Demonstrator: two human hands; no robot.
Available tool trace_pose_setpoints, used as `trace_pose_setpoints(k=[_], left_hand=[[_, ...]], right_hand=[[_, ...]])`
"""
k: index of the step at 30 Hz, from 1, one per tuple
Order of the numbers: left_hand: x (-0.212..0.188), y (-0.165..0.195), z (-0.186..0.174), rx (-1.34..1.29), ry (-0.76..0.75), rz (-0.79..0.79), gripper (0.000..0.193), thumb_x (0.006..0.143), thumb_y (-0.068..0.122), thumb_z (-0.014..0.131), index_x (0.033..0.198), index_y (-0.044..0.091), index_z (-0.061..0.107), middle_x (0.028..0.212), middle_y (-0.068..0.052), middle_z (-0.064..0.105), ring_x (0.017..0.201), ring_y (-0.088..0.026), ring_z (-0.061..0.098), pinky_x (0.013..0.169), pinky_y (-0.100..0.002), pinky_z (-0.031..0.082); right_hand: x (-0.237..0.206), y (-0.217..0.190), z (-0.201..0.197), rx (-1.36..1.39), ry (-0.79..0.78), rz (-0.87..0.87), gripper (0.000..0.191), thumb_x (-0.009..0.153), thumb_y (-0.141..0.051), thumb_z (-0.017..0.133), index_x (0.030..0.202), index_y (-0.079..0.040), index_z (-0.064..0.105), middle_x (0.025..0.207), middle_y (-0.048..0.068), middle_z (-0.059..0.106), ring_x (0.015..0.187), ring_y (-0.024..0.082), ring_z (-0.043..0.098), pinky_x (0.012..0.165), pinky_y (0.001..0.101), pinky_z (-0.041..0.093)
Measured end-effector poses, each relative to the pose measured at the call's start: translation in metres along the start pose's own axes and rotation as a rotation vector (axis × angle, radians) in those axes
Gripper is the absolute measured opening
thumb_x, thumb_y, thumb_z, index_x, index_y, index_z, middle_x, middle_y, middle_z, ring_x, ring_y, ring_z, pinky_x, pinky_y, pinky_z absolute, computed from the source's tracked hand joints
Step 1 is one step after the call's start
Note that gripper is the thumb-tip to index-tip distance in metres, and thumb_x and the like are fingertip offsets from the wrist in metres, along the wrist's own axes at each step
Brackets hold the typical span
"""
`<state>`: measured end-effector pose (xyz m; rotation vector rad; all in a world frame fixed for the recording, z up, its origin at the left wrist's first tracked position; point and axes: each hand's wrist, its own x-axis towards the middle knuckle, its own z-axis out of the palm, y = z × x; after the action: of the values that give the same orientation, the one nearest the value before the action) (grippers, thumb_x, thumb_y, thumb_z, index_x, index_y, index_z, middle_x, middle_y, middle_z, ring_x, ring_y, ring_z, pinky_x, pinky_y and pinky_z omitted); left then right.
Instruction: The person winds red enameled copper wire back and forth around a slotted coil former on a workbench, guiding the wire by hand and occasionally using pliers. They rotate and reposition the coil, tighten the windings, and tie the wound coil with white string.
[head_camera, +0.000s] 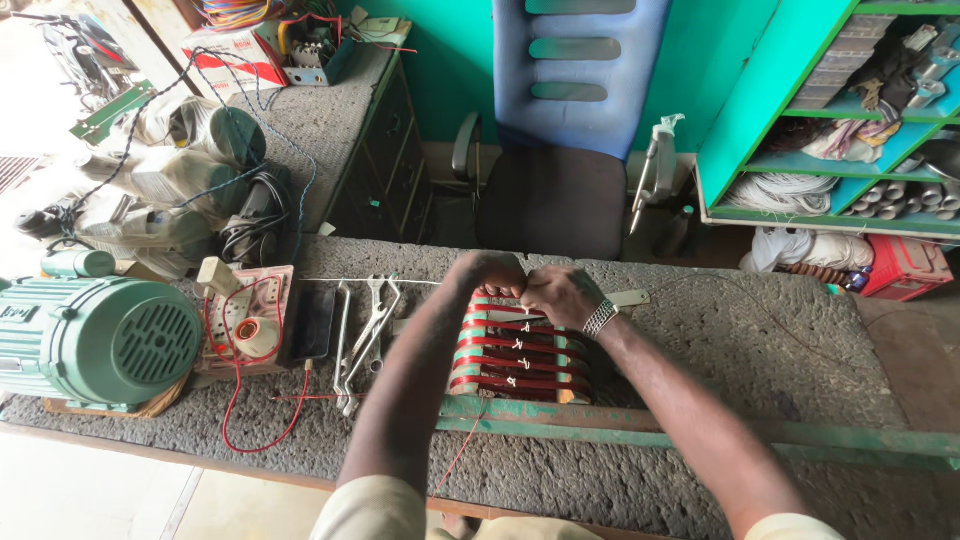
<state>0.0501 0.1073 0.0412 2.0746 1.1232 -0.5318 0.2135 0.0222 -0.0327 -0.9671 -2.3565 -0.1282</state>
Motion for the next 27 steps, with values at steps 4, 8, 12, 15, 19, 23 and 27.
trace_pose_setpoints(k=[4,8,12,15,19,23,27], left_hand=[[-0.007,-0.023,0.002,0.145,0.462,0.060,0.026,0.072,0.026,0.074,0.095,0.019,0.083,0.099,-0.007,0.080,0.092,-0.023,0.079,0.082,-0.036,0.062],[-0.002,-0.036,0.028,0.026,0.669,-0.123,0.028,0.073,0.029,0.080,0.094,0.011,0.079,0.099,-0.016,0.076,0.095,-0.031,0.075,0.083,-0.041,0.062],[0.010,-0.026,0.056,-0.238,0.640,-0.125,0.033,0.075,0.039,0.081,0.085,0.007,0.079,0.086,-0.014,0.076,0.084,-0.028,0.076,0.079,-0.040,0.061],[0.012,-0.018,0.070,-0.486,0.638,-0.133,0.031,0.073,0.042,0.081,0.085,0.013,0.082,0.078,-0.009,0.077,0.080,-0.022,0.078,0.079,-0.038,0.060],[0.008,-0.017,0.083,-0.521,0.753,-0.049,0.031,0.076,0.045,0.078,0.091,0.018,0.082,0.076,-0.007,0.079,0.079,-0.021,0.078,0.080,-0.037,0.058],[0.005,-0.018,0.088,-0.484,0.801,-0.062,0.029,0.080,0.043,0.074,0.094,0.020,0.083,0.082,-0.011,0.078,0.082,-0.026,0.077,0.081,-0.039,0.059],[0.003,-0.016,0.092,-0.525,0.868,-0.209,0.026,0.082,0.037,0.073,0.093,0.015,0.083,0.088,-0.015,0.078,0.087,-0.031,0.076,0.085,-0.042,0.059]], right_hand=[[-0.001,-0.007,0.016,0.037,0.000,0.190,0.013,0.089,-0.003,0.069,0.081,-0.013,0.064,0.086,0.002,0.071,0.088,0.017,0.068,0.075,0.0311,0.060],[-0.005,-0.014,0.019,0.273,0.148,0.424,0.004,0.088,-0.006,0.069,0.088,-0.008,0.066,0.086,0.004,0.073,0.086,0.018,0.067,0.080,0.0368,0.056],[-0.003,-0.013,0.014,0.483,0.118,0.732,0.006,0.091,-0.009,0.067,0.096,-0.006,0.066,0.086,0.005,0.073,0.081,0.017,0.071,0.075,0.0345,0.055],[-0.003,-0.009,0.010,0.601,0.067,0.712,0.006,0.093,-0.010,0.065,0.096,-0.005,0.065,0.084,0.005,0.074,0.081,0.016,0.072,0.077,0.0321,0.056],[-0.002,-0.004,0.010,0.501,0.121,0.592,0.007,0.089,-0.010,0.070,0.093,-0.005,0.067,0.084,0.007,0.073,0.082,0.016,0.069,0.076,0.0313,0.054],[0.009,0.002,0.016,0.412,0.126,0.616,0.008,0.086,-0.012,0.074,0.087,-0.005,0.071,0.084,0.007,0.072,0.076,0.016,0.065,0.072,0.0307,0.052],[0.011,0.003,0.018,0.482,0.150,0.802,0.010,0.083,-0.017,0.079,0.086,-0.008,0.075,0.084,0.003,0.076,0.071,0.012,0.066,0.070,0.0291,0.055]])
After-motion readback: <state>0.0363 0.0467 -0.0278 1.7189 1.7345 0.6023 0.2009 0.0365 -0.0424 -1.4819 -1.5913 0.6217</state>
